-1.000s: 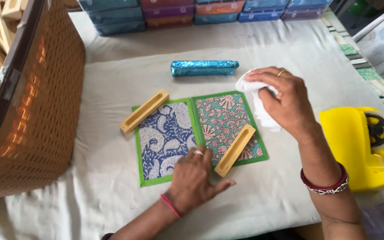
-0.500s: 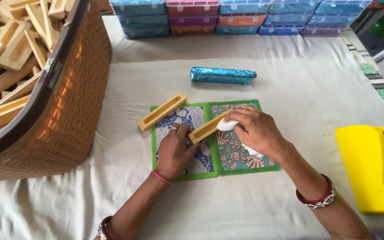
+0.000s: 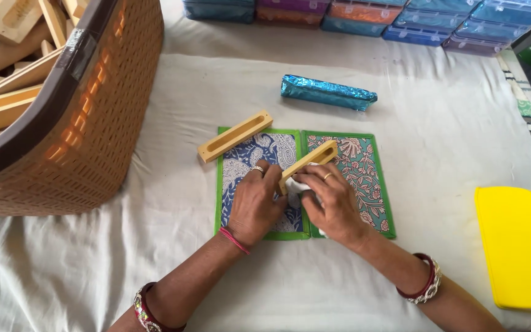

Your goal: The person wipes wooden drawer handles with a white cloth, then wraps each handle in blue foil paper, folding and rolling the foil around the wood to form wrapped bundles placed on the table. The person repeats the wiping and wrapping cycle for additional handles taken from a basket.

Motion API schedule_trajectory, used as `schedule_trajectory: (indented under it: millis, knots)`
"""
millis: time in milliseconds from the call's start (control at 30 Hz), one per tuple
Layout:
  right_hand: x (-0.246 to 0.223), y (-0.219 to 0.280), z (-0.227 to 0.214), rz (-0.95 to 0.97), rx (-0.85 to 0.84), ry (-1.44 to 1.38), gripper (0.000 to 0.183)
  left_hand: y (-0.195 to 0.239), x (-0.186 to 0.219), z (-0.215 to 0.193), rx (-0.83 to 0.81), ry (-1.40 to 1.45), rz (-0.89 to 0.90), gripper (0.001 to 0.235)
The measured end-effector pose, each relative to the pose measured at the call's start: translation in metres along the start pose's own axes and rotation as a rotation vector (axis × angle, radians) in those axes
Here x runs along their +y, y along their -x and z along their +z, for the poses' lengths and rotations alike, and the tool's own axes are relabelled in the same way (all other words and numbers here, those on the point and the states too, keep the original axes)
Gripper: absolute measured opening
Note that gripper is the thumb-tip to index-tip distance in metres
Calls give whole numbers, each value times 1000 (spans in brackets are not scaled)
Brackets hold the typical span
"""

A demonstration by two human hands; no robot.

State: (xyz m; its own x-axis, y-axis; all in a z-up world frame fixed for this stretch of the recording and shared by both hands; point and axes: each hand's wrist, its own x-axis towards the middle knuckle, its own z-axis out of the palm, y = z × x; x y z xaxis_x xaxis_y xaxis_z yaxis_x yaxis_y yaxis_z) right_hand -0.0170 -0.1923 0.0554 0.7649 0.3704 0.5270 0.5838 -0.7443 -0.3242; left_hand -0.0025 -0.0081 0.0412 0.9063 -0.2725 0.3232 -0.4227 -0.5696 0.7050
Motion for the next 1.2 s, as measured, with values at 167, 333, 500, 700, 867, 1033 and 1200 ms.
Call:
schedule_trajectory:
  millis: [167,333,500,700,867,1033,1200]
  knots:
    - [47,-7,-5,132,-101,141,22,-2,-1,-3,-46,3,-12,33]
    - [81,-3,-9,370,39,-78,22,-6,2,-8,-89,26,-115,32]
    - [45,-9,-2,198,22,145,31,0,-2,0,-81,33,-57,41]
    - [-2,-4,-2,17,-62,-68,38,-2,-1,0,-79,203,-107,48]
    - [61,-6,1,150,52,11,41,-4,-1,3,-109,228,-187,38]
    - [73,-4,0,269,96,-43,40,-9,6,-7,-187,301,-314,38]
    - [39,1,8,203,78,-250,44,-10,-8,2,-265,528,-412,46]
